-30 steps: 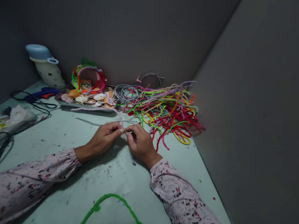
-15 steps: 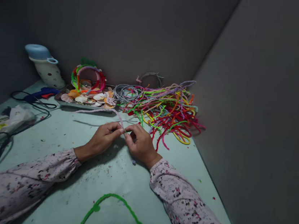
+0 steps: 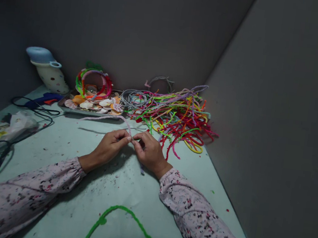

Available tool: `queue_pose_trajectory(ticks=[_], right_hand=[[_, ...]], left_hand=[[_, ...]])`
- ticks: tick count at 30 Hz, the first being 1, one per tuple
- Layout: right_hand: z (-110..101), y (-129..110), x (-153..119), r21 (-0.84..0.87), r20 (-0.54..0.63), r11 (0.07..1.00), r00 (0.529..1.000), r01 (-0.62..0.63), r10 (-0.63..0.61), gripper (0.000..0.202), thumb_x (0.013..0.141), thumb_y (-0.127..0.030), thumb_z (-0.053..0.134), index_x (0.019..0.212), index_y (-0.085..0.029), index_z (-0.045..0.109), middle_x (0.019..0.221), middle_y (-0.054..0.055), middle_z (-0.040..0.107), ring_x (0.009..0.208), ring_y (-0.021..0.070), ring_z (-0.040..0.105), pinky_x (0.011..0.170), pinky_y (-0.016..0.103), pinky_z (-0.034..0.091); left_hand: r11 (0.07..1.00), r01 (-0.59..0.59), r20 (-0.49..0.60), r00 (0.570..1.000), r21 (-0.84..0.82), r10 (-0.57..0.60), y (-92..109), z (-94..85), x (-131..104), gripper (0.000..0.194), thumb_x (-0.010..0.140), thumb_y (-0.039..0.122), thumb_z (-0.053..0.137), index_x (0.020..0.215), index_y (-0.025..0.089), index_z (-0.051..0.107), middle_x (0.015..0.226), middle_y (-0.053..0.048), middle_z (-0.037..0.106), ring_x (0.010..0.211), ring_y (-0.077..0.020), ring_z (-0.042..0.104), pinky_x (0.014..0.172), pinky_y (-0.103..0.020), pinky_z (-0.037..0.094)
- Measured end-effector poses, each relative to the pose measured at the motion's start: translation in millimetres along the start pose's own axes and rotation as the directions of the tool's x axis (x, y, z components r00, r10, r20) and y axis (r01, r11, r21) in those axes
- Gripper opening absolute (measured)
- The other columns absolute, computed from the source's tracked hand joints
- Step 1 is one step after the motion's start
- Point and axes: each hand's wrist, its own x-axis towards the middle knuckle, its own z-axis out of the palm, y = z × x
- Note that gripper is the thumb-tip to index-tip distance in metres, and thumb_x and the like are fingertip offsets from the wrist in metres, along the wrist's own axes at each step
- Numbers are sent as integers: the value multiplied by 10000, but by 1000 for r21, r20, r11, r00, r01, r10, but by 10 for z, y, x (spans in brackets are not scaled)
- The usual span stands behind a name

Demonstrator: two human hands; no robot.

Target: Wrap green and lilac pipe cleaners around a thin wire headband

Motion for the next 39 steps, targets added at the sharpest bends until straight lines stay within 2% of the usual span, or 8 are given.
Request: queue_pose_trajectory(ticks=[13, 22, 31, 39], right_hand=[[11, 19, -10, -2, -2, 1000, 1000, 15, -15, 62, 902, -219, 565, 957, -212, 593, 853, 38, 646, 783, 168, 609, 696, 294, 506], [15, 10, 2, -5, -12, 1000, 1000, -12, 12, 61, 913, -230, 555, 946, -214, 603, 848, 41, 652, 787, 172, 606, 702, 302, 500], [18, 30, -9, 2, -16, 999, 999, -38, 39, 68, 906, -222, 561, 951, -215, 611, 858, 37, 646, 804, 172, 608, 702, 296, 497], [25, 31, -8, -3, -16, 999, 999, -38, 38, 51, 895, -219, 577, 933, -213, 610, 824, 32, 640, 760, 168, 604, 666, 293, 495]], left_hand=[[998, -8, 8, 1000, 58, 7, 21, -2, 3, 276, 868, 340, 484, 652, 174, 530, 610, 27, 502, 639, -134, 470, 636, -255, 347], [998, -48, -11, 999, 45, 49, 36, -20, 16, 218, 893, 305, 470, 744, 179, 567, 719, 2, 576, 730, -155, 525, 700, -274, 400], [978, -120, -59, 990, 170, 131, 30, 0, -4, 148, 887, 284, 518, 827, 187, 613, 841, -29, 652, 837, -183, 566, 800, -316, 404], [954, -103, -60, 990, 280, 125, 52, 1, -20, 172, 900, 289, 508, 798, 188, 603, 818, -33, 650, 841, -195, 560, 789, -327, 393]])
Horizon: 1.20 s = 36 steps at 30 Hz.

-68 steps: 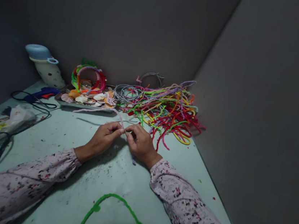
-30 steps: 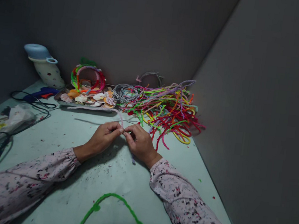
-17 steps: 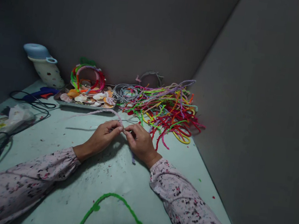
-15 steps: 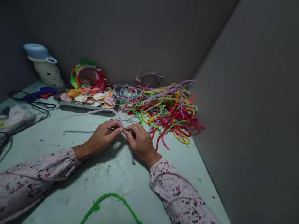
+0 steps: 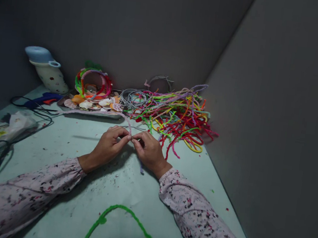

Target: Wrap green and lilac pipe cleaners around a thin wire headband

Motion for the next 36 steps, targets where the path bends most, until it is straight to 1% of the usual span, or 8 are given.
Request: queue_pose_trajectory(ticks=[9, 13, 17, 21, 30, 36], right_hand=[[-8, -17, 0, -4, 10, 1000, 1000, 20, -20, 51, 907, -231, 568, 938, -219, 605, 833, 34, 647, 756, 167, 610, 666, 295, 499], [-6, -4, -1, -12, -3, 1000, 1000, 13, -13, 40, 898, -226, 576, 925, -215, 604, 819, 31, 640, 746, 166, 604, 666, 293, 495], [-2, 4, 2, -18, -24, 1000, 1000, -13, 13, 42, 896, -220, 571, 920, -213, 605, 826, 31, 636, 742, 162, 597, 674, 289, 494], [0, -4, 4, -32, -40, 999, 999, -36, 34, 41, 899, -229, 573, 907, -206, 607, 816, 31, 629, 744, 162, 600, 674, 284, 486], [2, 10, -6, -24, -33, 999, 999, -31, 30, 51, 902, -241, 581, 926, -204, 607, 838, 31, 634, 759, 157, 600, 675, 273, 483], [-5, 2, -1, -7, -16, 1000, 1000, -25, 25, 58, 906, -241, 571, 940, -208, 605, 846, 31, 637, 759, 156, 601, 686, 275, 491]], left_hand=[[999, -8, 8, 1000, 39, 8, -7, 17, 4, 202, 908, 284, 481, 753, 185, 563, 757, -26, 610, 791, -191, 532, 766, -333, 369], [1000, 6, 38, 999, -3, -6, -22, 10, 26, 208, 909, 296, 479, 754, 185, 560, 757, -19, 606, 787, -186, 534, 766, -328, 371], [998, -19, 60, 998, -62, 22, -37, -9, 40, 165, 899, 276, 486, 798, 189, 583, 819, -21, 641, 836, -187, 552, 807, -333, 381], [997, -39, 33, 999, -65, 42, -46, -11, 34, 65, 837, 215, 537, 853, 185, 592, 878, -32, 653, 880, -197, 557, 821, -338, 389], [996, -58, -12, 998, -73, 57, -56, 11, 30, 62, 831, 196, 552, 828, 179, 612, 823, -18, 656, 821, -181, 570, 775, -324, 407], [995, -60, 4, 998, -75, 61, -78, 8, 24, 66, 838, 207, 562, 841, 179, 622, 827, -15, 660, 819, -180, 573, 776, -331, 407]])
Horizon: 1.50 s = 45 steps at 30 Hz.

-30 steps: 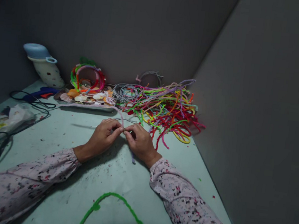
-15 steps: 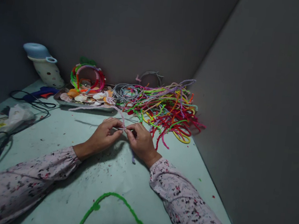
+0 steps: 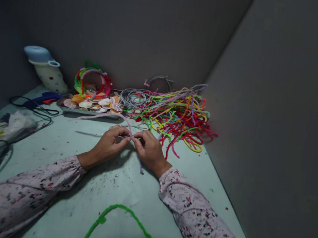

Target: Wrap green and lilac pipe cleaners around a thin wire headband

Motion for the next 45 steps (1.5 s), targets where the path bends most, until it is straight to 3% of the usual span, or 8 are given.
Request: queue_pose_trajectory(ticks=[21, 35, 45], right_hand=[[-2, -1, -9, -21, 2, 999, 999, 40, -40, 56, 894, -211, 564, 931, -209, 606, 830, 28, 628, 739, 152, 599, 683, 271, 490], [6, -24, -1, -13, -62, 999, 997, -38, 37, 48, 883, -228, 580, 914, -205, 609, 822, 22, 634, 712, 141, 591, 656, 260, 483], [0, -22, -6, 5, -67, 998, 996, -62, 62, 73, 880, -242, 570, 920, -207, 620, 826, 29, 649, 689, 144, 592, 649, 272, 494]], left_hand=[[997, 72, 7, 997, 7, -72, 29, 6, 6, 54, 801, 186, 570, 774, 180, 616, 750, -5, 646, 743, -171, 564, 745, -327, 411], [998, -46, -149, 987, 46, 53, 68, 23, -38, 56, 832, 197, 591, 869, 193, 550, 833, -13, 625, 825, -178, 567, 765, -322, 421], [992, -122, -89, 988, 41, 125, 45, 3, -20, 53, 876, 204, 598, 904, 216, 641, 868, -22, 680, 866, -184, 589, 810, -341, 412]])
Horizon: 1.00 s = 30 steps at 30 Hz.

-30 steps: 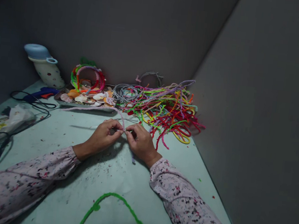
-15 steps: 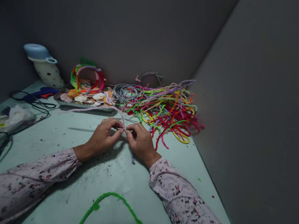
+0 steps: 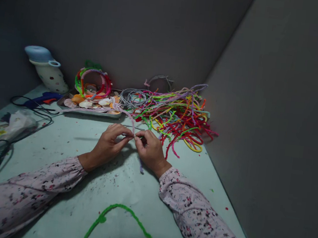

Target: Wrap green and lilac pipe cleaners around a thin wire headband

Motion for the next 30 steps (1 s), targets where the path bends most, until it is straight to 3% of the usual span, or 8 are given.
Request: queue_pose_trajectory(ticks=[9, 30], right_hand=[[8, 10, -5, -4, -5, 1000, 1000, 7, -7, 75, 871, -225, 571, 926, -200, 615, 813, 24, 633, 686, 142, 587, 650, 271, 492], [3, 4, -5, -8, 14, 1000, 1000, 15, -15, 54, 881, -229, 572, 910, -209, 613, 817, 22, 636, 696, 141, 589, 655, 268, 494]], left_hand=[[999, -33, -22, 999, 2, 33, -21, 10, 0, 84, 883, 207, 602, 921, 209, 678, 859, -31, 690, 848, -180, 592, 787, -330, 418], [1000, 18, 1, 1000, 14, -18, -23, 7, 0, 81, 883, 232, 601, 900, 207, 676, 864, -36, 692, 862, -194, 604, 824, -356, 438]])
